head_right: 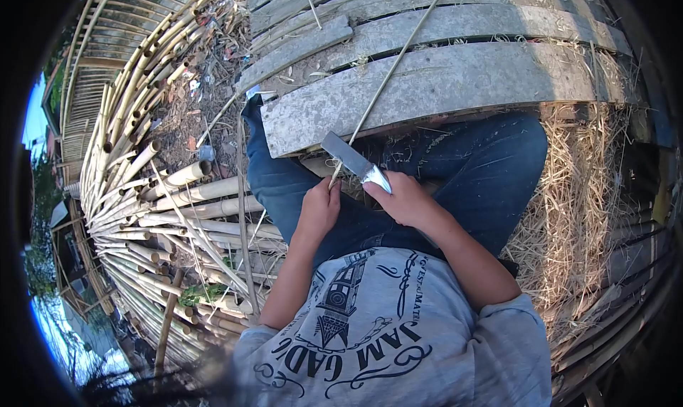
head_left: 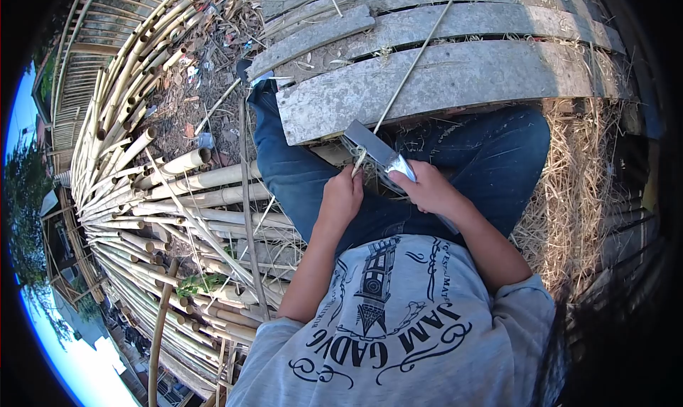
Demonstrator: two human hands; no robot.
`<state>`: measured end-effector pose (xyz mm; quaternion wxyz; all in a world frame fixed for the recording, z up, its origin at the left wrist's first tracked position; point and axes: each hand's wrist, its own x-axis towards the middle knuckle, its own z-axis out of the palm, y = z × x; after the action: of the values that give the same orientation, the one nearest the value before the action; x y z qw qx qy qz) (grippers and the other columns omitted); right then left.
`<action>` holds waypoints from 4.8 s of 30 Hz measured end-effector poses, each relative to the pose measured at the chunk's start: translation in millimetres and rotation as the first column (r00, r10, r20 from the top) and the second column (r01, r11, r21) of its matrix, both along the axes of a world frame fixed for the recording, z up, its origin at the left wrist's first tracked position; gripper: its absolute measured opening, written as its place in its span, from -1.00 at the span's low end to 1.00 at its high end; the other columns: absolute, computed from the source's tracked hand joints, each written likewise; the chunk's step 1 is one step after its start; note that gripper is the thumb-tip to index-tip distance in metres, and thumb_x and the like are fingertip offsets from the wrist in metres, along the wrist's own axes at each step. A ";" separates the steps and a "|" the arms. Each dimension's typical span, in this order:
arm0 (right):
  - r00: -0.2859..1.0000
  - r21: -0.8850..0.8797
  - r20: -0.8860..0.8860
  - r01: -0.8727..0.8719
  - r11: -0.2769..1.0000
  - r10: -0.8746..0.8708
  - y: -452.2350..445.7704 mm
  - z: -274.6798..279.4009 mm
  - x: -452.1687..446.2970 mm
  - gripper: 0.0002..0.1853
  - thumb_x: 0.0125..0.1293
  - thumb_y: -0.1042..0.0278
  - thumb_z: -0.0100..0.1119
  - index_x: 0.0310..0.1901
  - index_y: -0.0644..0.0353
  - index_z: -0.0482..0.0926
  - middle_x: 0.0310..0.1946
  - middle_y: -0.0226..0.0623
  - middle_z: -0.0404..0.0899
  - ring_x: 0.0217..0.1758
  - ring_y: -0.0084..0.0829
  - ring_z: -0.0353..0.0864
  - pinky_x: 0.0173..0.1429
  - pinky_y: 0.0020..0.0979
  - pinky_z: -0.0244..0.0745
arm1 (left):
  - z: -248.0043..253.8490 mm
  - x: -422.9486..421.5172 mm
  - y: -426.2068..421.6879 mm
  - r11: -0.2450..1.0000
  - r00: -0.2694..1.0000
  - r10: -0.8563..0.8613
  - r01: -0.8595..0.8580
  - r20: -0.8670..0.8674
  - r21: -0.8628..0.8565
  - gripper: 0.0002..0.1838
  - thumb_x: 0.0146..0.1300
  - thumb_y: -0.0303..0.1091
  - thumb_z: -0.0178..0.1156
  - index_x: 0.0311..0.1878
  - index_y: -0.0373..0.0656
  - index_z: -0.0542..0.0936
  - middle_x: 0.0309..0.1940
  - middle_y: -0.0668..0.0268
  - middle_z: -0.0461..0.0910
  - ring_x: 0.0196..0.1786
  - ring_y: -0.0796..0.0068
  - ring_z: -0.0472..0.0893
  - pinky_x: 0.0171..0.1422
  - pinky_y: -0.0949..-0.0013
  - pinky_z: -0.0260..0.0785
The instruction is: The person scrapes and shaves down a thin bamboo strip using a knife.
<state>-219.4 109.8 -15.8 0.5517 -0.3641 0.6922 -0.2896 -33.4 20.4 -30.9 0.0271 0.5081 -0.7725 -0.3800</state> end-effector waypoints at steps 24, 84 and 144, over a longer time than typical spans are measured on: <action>0.889 0.269 0.450 -0.039 0.962 -0.090 -2.9 -21.3 -9.4 -0.56 0.45 -0.03 0.09 -0.26 0.29 0.50 -0.68 -0.36 0.45 -0.76 -0.57 0.43 -0.72 -0.48 0.32 | 3.8 4.0 0.2 1.000 0.999 0.014 -0.013 -0.044 0.023 -0.81 0.39 -0.36 0.06 -0.22 -0.32 0.54 -0.45 -0.19 0.58 -0.29 -0.28 0.58 -0.21 -0.14 0.39; 0.955 0.123 0.258 0.119 0.985 -0.148 6.9 -7.9 7.2 -0.54 0.41 -0.02 0.15 -0.44 0.27 0.52 -0.76 -0.40 0.40 -0.81 -0.56 0.41 -0.75 -0.46 0.27 | 0.6 4.4 2.7 0.998 1.000 0.020 -0.019 -0.014 0.053 -0.80 0.39 -0.35 0.06 -0.22 -0.32 0.54 -0.44 -0.21 0.58 -0.27 -0.29 0.58 -0.19 -0.15 0.40; 0.697 0.385 0.679 -0.070 0.920 -0.231 5.2 -9.4 -9.8 -0.57 0.49 -0.02 0.03 -0.40 0.20 0.42 -0.72 -0.45 0.37 -0.76 -0.64 0.34 -0.70 -0.52 0.29 | 6.6 7.9 8.1 0.995 0.998 -0.059 0.059 0.003 -0.082 -0.76 0.43 -0.27 0.07 -0.23 -0.29 0.43 -0.55 -0.17 0.56 -0.40 -0.26 0.59 -0.32 -0.16 0.40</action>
<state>-229.1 115.1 -25.2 0.8223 -0.0775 0.4826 -0.2915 -25.6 28.5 -24.4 0.0363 0.4839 -0.8020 -0.3484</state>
